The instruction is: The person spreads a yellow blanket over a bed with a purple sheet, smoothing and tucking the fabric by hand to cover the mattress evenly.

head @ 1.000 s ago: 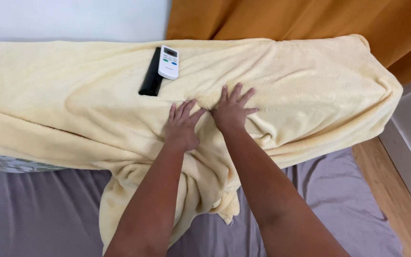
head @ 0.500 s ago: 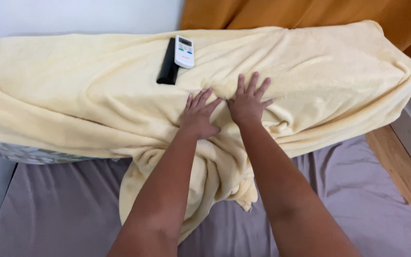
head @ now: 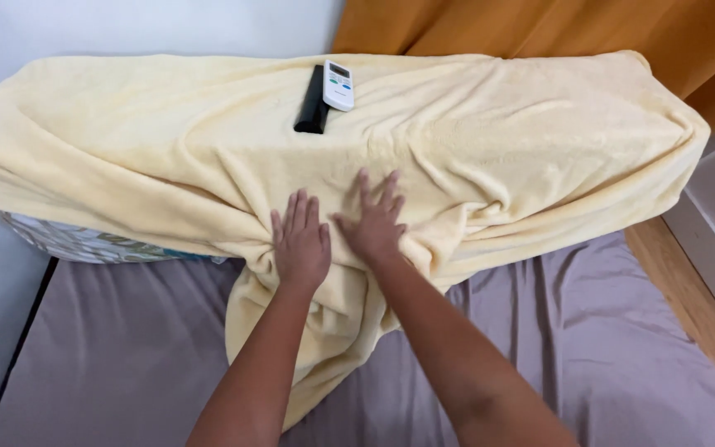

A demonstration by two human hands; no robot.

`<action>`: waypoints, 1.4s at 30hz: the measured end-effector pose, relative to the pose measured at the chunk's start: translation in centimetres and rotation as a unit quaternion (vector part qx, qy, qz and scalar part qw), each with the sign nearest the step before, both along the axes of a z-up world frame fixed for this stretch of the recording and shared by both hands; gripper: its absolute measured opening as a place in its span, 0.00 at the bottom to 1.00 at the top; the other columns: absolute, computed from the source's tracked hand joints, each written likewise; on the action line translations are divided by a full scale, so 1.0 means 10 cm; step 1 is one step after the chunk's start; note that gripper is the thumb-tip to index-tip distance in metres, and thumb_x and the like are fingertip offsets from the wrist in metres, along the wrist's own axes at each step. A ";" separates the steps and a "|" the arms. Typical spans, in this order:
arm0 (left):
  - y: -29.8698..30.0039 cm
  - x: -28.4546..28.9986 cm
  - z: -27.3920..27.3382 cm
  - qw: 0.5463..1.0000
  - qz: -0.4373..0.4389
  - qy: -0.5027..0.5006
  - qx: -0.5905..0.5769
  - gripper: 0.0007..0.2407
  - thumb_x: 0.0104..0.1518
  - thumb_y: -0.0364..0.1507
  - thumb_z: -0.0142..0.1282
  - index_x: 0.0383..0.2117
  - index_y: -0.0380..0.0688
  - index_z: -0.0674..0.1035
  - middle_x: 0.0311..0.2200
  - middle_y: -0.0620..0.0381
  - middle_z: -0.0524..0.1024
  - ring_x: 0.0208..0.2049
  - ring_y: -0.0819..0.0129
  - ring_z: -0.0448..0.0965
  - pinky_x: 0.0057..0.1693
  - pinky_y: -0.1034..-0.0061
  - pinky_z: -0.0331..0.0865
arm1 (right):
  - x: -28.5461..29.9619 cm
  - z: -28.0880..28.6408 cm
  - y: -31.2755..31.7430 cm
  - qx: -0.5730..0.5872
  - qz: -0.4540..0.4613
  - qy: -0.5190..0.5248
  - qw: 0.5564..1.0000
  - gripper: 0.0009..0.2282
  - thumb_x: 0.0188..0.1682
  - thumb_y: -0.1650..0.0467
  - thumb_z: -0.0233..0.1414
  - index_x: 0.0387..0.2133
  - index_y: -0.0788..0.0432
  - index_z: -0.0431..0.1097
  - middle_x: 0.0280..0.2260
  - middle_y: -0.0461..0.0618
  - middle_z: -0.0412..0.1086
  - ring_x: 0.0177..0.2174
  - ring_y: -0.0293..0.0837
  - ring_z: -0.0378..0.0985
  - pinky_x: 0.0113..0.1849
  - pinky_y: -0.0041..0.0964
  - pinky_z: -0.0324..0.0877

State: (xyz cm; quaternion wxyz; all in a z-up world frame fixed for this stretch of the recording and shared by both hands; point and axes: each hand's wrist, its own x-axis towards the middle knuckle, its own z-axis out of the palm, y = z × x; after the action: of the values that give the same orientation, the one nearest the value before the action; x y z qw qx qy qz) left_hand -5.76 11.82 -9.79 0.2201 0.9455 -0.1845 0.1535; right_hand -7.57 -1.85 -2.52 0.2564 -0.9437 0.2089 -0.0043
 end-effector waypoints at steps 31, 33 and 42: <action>0.48 -0.10 -0.97 0.497 -0.004 0.478 -0.724 0.24 0.53 0.34 0.64 0.57 0.38 0.76 0.46 0.51 0.79 0.42 0.62 0.81 0.49 0.66 0.76 | 0.57 -0.49 -0.04 -0.059 0.176 0.021 0.982 0.61 0.32 0.53 0.70 0.73 0.54 0.29 0.59 0.86 0.38 0.61 0.75 0.59 0.62 0.42 0.59; 0.55 -0.29 -0.68 0.491 0.013 0.516 -0.702 0.20 0.53 0.38 0.60 0.51 0.46 0.80 0.43 0.60 0.83 0.42 0.67 0.83 0.49 0.69 0.76 | 0.53 -0.32 0.03 -0.011 0.126 0.079 0.989 0.58 0.32 0.53 0.67 0.73 0.47 0.31 0.66 0.84 0.14 0.61 0.67 0.62 0.60 0.42 0.63; 0.53 -0.14 -1.10 0.752 0.138 0.418 -0.491 0.23 0.55 0.41 0.61 0.49 0.35 0.81 0.43 0.51 0.83 0.43 0.60 0.82 0.50 0.67 0.73 | 0.55 -0.15 0.14 -0.023 0.094 0.150 0.984 0.58 0.35 0.51 0.67 0.73 0.40 0.27 0.68 0.74 0.10 0.63 0.70 0.57 0.60 0.57 0.61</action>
State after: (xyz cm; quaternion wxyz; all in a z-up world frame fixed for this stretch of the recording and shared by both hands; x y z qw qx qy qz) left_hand -7.12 17.08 -20.79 0.6856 0.6924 0.1591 -0.1586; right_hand -2.09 -0.49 -4.02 0.1998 -0.9547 0.1549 0.1570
